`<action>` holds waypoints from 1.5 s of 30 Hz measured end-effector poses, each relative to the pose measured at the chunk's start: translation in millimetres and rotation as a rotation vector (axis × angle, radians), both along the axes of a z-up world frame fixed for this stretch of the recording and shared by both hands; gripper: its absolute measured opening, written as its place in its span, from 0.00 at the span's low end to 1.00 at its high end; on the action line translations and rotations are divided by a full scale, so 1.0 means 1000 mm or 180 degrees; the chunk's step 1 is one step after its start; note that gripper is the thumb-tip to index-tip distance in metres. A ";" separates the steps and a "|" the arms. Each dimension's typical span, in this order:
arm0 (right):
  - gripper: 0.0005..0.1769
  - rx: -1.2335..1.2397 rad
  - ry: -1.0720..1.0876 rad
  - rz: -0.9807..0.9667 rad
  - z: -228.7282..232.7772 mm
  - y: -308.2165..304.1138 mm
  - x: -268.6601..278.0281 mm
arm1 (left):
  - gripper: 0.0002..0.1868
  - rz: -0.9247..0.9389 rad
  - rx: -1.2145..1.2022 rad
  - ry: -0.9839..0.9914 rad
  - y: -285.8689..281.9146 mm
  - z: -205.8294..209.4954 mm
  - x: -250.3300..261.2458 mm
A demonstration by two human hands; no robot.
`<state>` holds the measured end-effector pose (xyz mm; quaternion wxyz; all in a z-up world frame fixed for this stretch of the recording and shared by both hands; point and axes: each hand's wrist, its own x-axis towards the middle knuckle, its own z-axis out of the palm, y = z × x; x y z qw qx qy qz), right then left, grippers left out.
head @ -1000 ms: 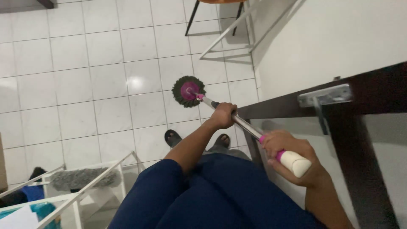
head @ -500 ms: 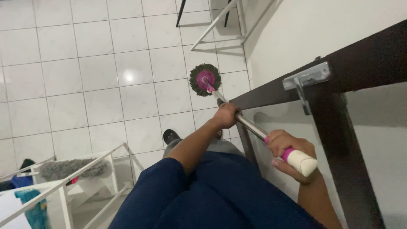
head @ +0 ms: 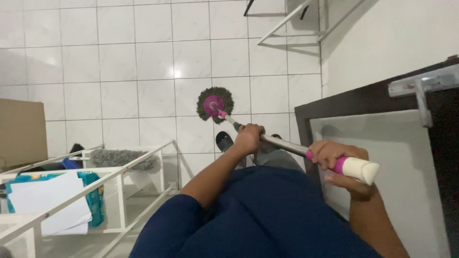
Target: Mopping the tiled floor across multiple rooms including a bathroom area.
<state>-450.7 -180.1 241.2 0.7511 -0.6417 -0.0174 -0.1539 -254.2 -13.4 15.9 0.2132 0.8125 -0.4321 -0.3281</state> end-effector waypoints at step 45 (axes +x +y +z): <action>0.11 -0.1643 0.0864 -0.0875 0.094 -0.043 -0.205 | 0.10 -0.0653 -0.0840 0.0505 -0.138 -0.012 -0.240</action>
